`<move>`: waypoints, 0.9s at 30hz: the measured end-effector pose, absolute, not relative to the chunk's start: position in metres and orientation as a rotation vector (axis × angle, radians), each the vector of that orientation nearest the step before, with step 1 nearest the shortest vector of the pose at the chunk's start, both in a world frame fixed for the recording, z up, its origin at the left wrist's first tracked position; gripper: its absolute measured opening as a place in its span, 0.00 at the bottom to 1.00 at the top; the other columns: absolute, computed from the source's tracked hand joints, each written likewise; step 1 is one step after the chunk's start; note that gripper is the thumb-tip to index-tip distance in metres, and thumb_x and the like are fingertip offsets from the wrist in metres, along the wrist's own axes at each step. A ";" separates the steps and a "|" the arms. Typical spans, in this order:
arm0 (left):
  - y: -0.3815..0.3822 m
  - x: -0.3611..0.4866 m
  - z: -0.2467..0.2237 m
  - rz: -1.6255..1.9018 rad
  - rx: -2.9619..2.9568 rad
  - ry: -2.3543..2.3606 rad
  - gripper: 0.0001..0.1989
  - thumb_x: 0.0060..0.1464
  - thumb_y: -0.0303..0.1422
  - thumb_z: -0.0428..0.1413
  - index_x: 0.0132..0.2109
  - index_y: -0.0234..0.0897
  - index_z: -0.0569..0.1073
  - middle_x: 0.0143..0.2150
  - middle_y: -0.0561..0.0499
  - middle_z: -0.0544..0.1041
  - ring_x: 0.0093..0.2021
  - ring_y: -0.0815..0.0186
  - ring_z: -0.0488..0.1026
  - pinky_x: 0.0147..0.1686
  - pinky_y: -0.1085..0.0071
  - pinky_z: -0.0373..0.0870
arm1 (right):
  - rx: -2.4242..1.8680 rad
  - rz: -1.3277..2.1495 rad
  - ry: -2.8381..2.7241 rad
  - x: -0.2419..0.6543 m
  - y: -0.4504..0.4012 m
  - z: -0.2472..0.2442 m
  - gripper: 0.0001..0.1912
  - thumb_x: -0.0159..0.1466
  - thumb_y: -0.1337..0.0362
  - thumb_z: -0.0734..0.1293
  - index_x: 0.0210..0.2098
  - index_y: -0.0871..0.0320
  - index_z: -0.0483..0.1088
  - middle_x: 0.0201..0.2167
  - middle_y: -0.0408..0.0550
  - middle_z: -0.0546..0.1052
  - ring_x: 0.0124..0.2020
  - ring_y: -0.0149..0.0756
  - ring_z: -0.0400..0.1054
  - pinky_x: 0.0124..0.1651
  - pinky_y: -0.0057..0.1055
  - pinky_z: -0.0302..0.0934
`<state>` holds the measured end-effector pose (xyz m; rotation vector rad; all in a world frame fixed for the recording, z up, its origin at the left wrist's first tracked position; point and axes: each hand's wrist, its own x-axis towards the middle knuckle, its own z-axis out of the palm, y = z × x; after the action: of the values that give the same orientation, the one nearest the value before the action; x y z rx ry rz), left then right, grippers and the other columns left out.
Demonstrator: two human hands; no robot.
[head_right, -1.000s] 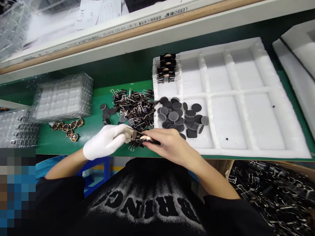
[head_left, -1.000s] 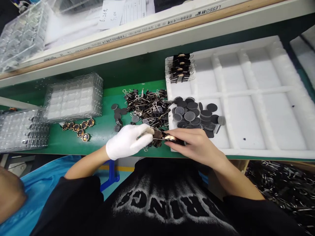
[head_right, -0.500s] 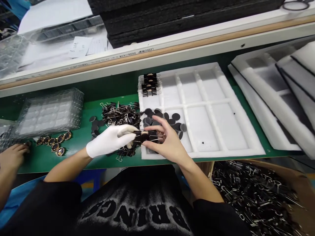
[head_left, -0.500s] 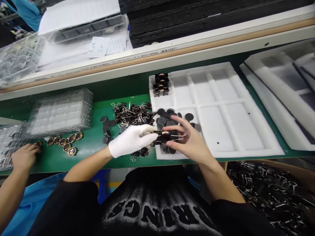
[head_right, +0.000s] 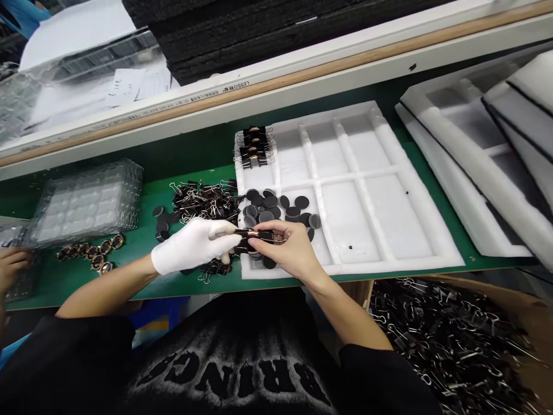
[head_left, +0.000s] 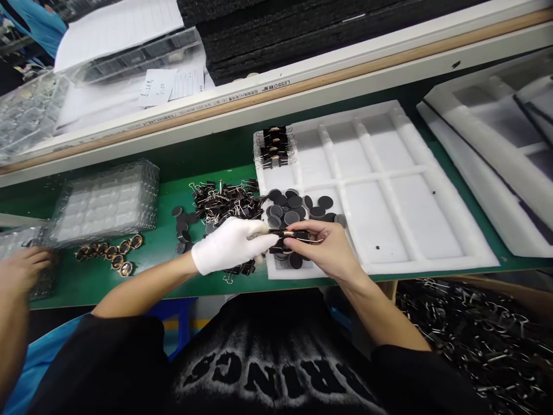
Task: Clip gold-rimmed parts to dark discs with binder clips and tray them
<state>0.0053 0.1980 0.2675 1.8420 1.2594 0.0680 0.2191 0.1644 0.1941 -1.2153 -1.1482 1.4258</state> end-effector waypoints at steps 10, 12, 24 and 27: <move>0.298 0.013 0.261 0.243 2.297 1.293 0.20 0.63 0.47 0.55 0.50 0.36 0.78 0.42 0.49 0.82 0.38 0.63 0.76 0.39 0.69 0.69 | -1.204 0.826 -1.463 0.253 0.241 0.196 0.34 0.56 0.57 0.78 0.61 0.54 0.71 0.59 0.56 0.77 0.57 0.49 0.74 0.56 0.49 0.73; 0.326 0.017 0.246 0.227 2.374 1.443 0.19 0.63 0.44 0.54 0.50 0.34 0.77 0.44 0.45 0.82 0.41 0.61 0.76 0.42 0.67 0.69 | -1.353 0.679 -1.537 0.259 0.277 0.190 0.33 0.57 0.57 0.76 0.61 0.55 0.71 0.60 0.58 0.76 0.56 0.52 0.74 0.56 0.52 0.72; 0.366 0.026 0.212 -0.199 2.650 1.509 0.19 0.61 0.42 0.56 0.48 0.30 0.80 0.50 0.34 0.77 0.53 0.45 0.75 0.52 0.55 0.64 | -1.512 0.701 -1.815 0.249 0.342 0.153 0.09 0.64 0.67 0.68 0.41 0.62 0.81 0.37 0.54 0.85 0.40 0.41 0.80 0.53 0.38 0.72; 0.370 0.030 0.213 -0.229 2.638 1.497 0.20 0.62 0.42 0.55 0.49 0.29 0.80 0.49 0.34 0.78 0.51 0.47 0.76 0.48 0.58 0.66 | -1.500 0.710 -1.835 0.251 0.342 0.147 0.10 0.61 0.65 0.71 0.41 0.62 0.80 0.35 0.53 0.84 0.38 0.42 0.80 0.51 0.39 0.73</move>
<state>0.0302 0.3698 0.2128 2.6382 1.4966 -0.2292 0.2505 0.3422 0.1467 -1.5004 -1.8349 0.7100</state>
